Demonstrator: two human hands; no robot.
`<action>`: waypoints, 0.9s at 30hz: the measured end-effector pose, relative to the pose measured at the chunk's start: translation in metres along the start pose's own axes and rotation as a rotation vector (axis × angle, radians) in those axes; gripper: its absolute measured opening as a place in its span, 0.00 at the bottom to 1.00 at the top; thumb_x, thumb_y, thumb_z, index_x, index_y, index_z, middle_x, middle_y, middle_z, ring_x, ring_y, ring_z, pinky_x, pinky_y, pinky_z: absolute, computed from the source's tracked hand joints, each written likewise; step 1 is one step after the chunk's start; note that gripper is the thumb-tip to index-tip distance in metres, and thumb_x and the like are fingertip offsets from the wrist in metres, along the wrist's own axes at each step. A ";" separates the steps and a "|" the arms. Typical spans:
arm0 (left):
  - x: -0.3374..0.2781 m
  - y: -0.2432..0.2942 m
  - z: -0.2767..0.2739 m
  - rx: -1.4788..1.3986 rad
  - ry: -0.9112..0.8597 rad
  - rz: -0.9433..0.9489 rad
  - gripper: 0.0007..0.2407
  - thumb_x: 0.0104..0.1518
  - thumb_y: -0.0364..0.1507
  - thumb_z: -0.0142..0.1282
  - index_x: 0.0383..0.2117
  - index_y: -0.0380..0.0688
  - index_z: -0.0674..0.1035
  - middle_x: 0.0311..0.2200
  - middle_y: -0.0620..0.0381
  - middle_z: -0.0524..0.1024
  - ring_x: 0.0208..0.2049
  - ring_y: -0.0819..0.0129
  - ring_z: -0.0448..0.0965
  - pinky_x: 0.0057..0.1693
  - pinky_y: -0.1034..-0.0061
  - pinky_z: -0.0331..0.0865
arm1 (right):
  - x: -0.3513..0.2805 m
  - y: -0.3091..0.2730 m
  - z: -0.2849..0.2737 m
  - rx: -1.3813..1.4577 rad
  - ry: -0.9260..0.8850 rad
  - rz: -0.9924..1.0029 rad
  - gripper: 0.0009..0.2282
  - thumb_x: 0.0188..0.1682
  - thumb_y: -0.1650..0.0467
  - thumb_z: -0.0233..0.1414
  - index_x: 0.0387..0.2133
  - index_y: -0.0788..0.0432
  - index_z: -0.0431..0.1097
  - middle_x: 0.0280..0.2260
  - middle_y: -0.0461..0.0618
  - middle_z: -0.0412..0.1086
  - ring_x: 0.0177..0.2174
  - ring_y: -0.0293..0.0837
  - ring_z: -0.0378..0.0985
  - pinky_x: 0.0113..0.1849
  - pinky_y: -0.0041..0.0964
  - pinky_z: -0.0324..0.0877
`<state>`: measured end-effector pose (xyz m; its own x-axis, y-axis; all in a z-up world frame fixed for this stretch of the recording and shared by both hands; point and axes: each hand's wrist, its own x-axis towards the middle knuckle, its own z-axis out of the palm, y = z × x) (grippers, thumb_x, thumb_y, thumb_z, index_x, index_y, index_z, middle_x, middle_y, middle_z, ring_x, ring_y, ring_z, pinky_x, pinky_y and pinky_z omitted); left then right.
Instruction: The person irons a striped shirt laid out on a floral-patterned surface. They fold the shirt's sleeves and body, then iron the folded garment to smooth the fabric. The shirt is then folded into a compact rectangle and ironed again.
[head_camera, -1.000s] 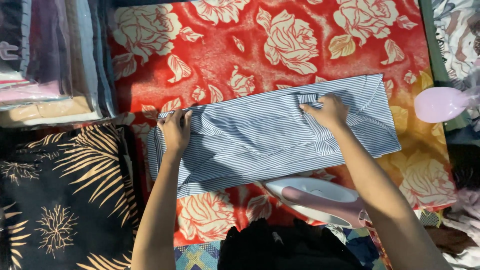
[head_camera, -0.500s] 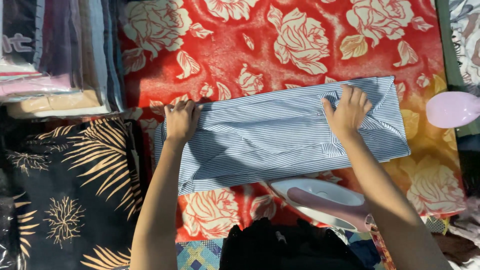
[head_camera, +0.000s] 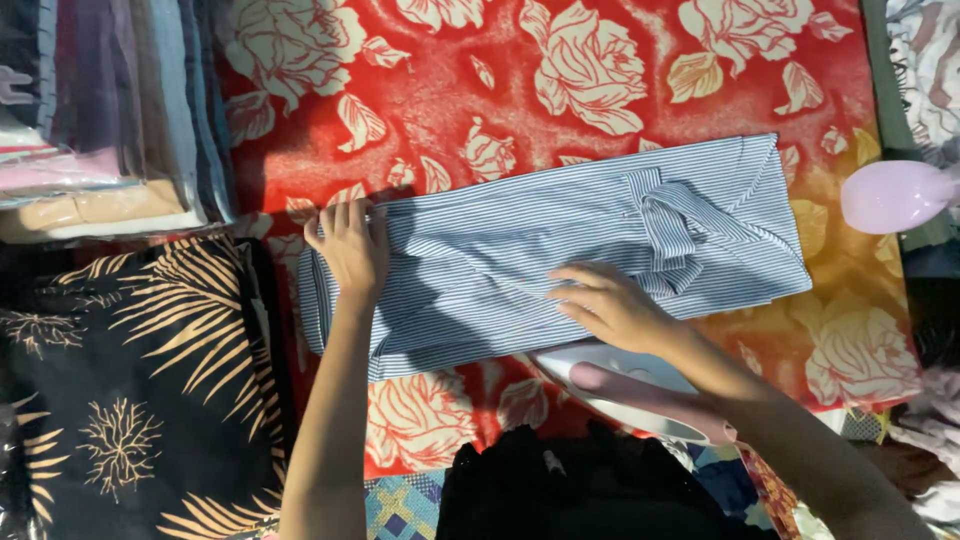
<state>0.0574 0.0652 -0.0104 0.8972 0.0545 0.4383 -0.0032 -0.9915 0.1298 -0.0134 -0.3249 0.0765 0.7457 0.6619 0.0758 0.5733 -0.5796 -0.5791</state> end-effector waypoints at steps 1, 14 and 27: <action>-0.011 0.018 -0.006 -0.007 -0.001 0.004 0.08 0.59 0.41 0.62 0.38 0.59 0.76 0.34 0.66 0.77 0.47 0.66 0.73 0.59 0.56 0.55 | -0.015 -0.008 -0.018 -0.003 0.001 0.007 0.09 0.54 0.67 0.52 0.44 0.52 0.77 0.54 0.48 0.71 0.57 0.51 0.71 0.57 0.48 0.62; -0.127 0.237 -0.131 -0.964 -0.392 0.584 0.25 0.41 0.42 0.71 0.44 0.48 0.76 0.40 0.54 0.77 0.47 0.58 0.77 0.57 0.60 0.63 | -0.154 -0.066 -0.068 0.098 -0.342 0.668 0.31 0.36 0.49 0.65 0.54 0.41 0.70 0.48 0.48 0.76 0.51 0.54 0.76 0.51 0.50 0.72; -0.204 0.280 -0.105 -0.854 0.071 0.879 0.05 0.65 0.28 0.50 0.33 0.46 0.79 0.33 0.55 0.77 0.33 0.63 0.78 0.39 0.74 0.72 | -0.172 -0.061 -0.059 0.255 -0.118 0.599 0.24 0.37 0.67 0.64 0.51 0.53 0.72 0.45 0.59 0.78 0.51 0.60 0.77 0.52 0.55 0.70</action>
<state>-0.1725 -0.2107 0.0296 0.4175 -0.5610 0.7148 -0.9073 -0.2999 0.2946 -0.1566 -0.4308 0.1467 0.8601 0.3165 -0.4001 -0.0376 -0.7428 -0.6684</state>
